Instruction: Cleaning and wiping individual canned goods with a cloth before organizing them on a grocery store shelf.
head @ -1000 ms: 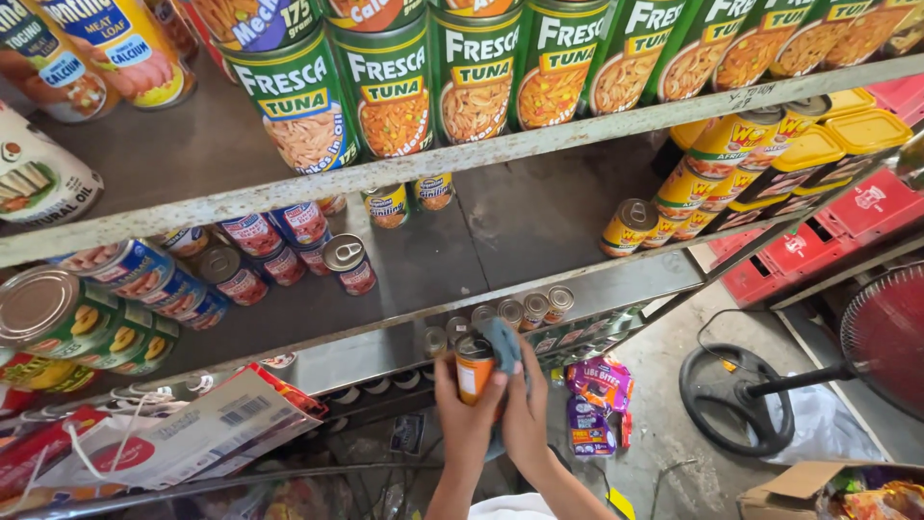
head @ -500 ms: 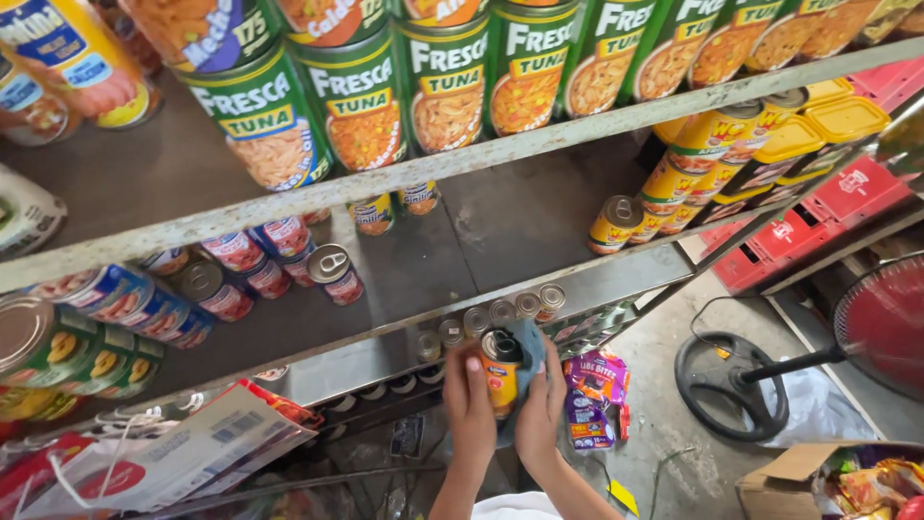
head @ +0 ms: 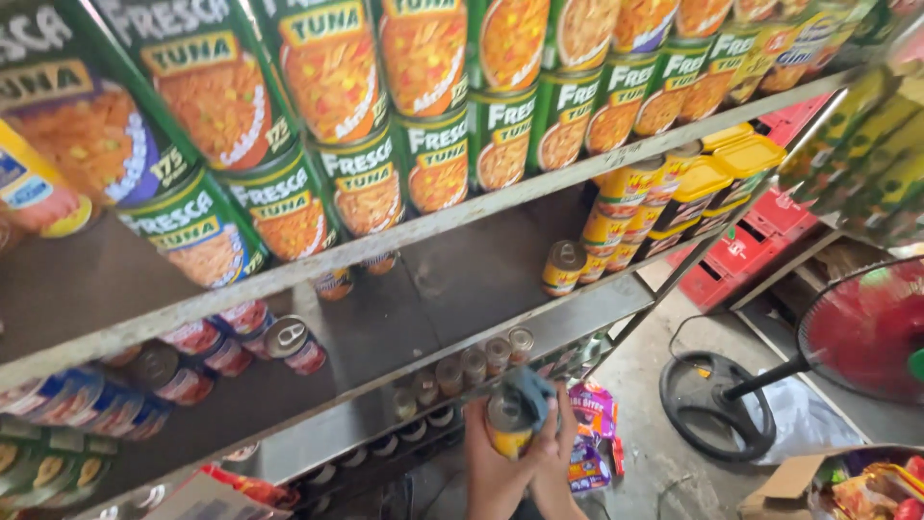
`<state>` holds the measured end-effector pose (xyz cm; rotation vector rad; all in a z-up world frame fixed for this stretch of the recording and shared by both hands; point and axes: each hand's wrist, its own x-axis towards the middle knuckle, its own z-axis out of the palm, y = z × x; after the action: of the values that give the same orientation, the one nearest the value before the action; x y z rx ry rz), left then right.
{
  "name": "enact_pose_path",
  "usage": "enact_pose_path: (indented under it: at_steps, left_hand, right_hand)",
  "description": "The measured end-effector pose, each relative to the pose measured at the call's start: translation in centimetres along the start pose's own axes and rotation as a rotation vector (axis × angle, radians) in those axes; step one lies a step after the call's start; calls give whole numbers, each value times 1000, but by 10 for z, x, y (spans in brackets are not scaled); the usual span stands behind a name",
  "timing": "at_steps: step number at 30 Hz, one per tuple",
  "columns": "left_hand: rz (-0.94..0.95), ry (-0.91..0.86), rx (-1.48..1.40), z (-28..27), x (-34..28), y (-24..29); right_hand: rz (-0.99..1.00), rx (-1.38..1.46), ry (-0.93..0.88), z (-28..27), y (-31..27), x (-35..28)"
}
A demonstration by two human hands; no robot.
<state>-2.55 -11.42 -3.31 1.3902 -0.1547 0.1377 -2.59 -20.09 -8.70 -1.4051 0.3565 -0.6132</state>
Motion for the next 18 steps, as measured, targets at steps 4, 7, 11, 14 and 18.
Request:
enact_pose_path:
  at_steps: [4,7,11,14,18]
  left_hand:
    - [-63,-19,-244,-2,3,-39]
    - [-297,132,-215,-13,12,-99]
    - [-168,195,-282,-35,40,-187]
    - [-324,213,-358,-41,49,-204]
    - [-604,81,-1066,-28,50,-187]
  right_hand:
    - [-135,-7,-87,-3,-4,-2]
    - [-182,-66,-149,2,-10,5]
    - [-312,-217,-243,9,-15,9]
    - [-433,-311,-347,8,-15,8]
    - [-382,-297,-419,2,-44,30]
